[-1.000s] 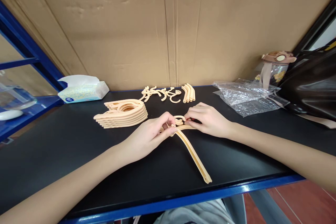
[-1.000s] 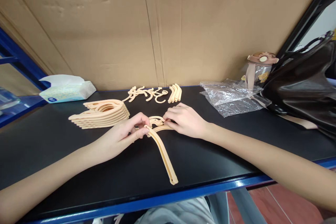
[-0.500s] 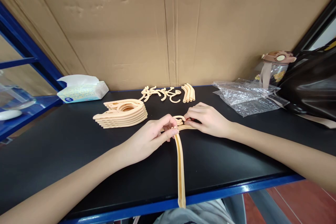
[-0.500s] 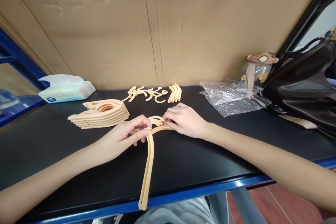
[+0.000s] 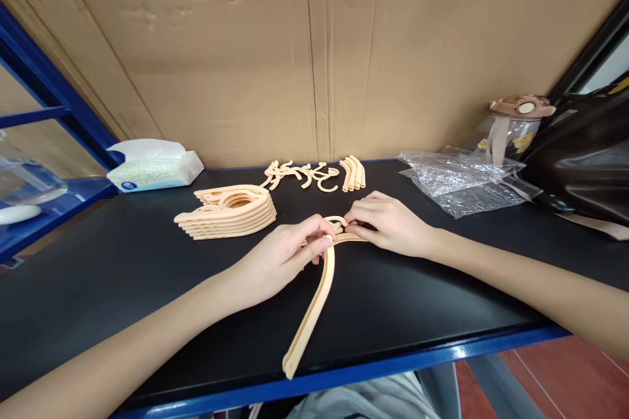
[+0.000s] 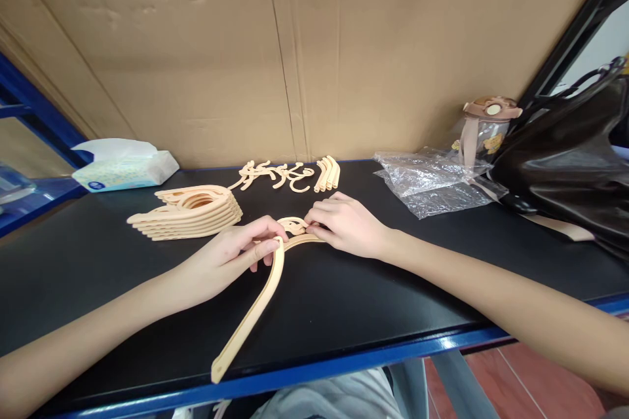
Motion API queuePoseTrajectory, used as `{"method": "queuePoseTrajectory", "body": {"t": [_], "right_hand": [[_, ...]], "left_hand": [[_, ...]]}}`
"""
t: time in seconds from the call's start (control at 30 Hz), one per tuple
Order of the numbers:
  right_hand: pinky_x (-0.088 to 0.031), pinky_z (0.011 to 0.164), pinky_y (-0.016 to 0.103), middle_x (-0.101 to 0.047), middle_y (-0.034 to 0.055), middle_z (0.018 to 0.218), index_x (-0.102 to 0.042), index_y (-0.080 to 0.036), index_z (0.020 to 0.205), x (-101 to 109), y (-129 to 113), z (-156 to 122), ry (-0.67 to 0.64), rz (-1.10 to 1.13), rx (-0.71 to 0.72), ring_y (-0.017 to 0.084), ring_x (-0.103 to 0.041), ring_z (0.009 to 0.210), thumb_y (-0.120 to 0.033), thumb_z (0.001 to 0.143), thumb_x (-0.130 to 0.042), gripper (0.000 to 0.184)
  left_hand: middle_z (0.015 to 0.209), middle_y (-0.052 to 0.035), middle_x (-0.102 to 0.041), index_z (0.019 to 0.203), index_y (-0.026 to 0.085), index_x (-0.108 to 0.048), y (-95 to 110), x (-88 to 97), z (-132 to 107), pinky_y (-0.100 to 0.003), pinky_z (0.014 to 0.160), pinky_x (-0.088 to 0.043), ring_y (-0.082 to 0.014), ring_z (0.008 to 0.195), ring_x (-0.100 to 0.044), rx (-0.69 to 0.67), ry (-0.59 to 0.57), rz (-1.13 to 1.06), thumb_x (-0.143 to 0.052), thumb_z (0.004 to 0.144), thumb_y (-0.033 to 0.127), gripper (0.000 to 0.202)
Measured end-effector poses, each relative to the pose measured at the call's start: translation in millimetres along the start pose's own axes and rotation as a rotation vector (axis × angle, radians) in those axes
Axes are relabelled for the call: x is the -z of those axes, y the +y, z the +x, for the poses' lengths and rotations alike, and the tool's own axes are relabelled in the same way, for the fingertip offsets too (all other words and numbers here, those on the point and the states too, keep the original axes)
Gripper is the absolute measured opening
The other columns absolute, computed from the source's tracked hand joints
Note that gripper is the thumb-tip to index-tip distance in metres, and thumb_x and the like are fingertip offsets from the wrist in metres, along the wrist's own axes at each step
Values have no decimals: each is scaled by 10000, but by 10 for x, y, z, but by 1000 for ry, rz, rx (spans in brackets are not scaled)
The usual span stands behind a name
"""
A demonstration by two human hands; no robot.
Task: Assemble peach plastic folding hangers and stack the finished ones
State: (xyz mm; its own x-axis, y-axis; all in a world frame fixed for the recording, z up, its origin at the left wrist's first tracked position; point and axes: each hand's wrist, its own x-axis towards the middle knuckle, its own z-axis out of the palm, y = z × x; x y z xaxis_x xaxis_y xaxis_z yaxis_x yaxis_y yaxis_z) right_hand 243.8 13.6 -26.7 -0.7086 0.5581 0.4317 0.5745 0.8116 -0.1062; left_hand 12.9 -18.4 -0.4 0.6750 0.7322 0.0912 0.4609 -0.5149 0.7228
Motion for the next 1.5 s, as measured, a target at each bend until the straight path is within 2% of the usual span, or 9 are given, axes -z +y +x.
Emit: {"method": "queuePoseTrajectory", "body": {"t": [0.37, 0.53, 1.03, 1.5], "right_hand": [[-372, 808, 291, -628, -3, 819, -588, -189, 893, 4, 4, -3, -7, 0, -3, 123, -547, 733, -241, 935, -448, 155], [-371, 808, 290, -623, 0, 822, -592, -188, 900, 4, 11, -3, -9, -2, 3, 127, -545, 744, -247, 938, -443, 164], [-376, 796, 292, -622, 6, 819, -598, -186, 896, 0, -3, 1, -9, 2, 10, 134, -538, 734, -252, 940, -443, 174], [-371, 788, 284, -614, 2, 819, -597, -179, 901, 12, 10, -3, -22, 1, 10, 127, -526, 729, -255, 939, -450, 170]], "left_hand": [[806, 21, -599, 965, 196, -572, 11, 2, 5, -207, 586, -396, -105, 655, -533, -16, -12, 162, -374, 949, 379, 270], [823, 24, -611, 973, 206, -570, 14, 4, 2, -213, 629, -404, -110, 683, -535, -37, 0, 170, -358, 957, 363, 265], [847, 32, -627, 992, 217, -585, -3, -4, -6, -207, 624, -382, -102, 683, -538, -88, 13, 266, -381, 961, 326, 234], [933, 24, -632, 1019, 228, -584, -33, -9, -23, -200, 644, -382, -107, 759, -569, -127, -21, 305, -406, 958, 278, 195]]}}
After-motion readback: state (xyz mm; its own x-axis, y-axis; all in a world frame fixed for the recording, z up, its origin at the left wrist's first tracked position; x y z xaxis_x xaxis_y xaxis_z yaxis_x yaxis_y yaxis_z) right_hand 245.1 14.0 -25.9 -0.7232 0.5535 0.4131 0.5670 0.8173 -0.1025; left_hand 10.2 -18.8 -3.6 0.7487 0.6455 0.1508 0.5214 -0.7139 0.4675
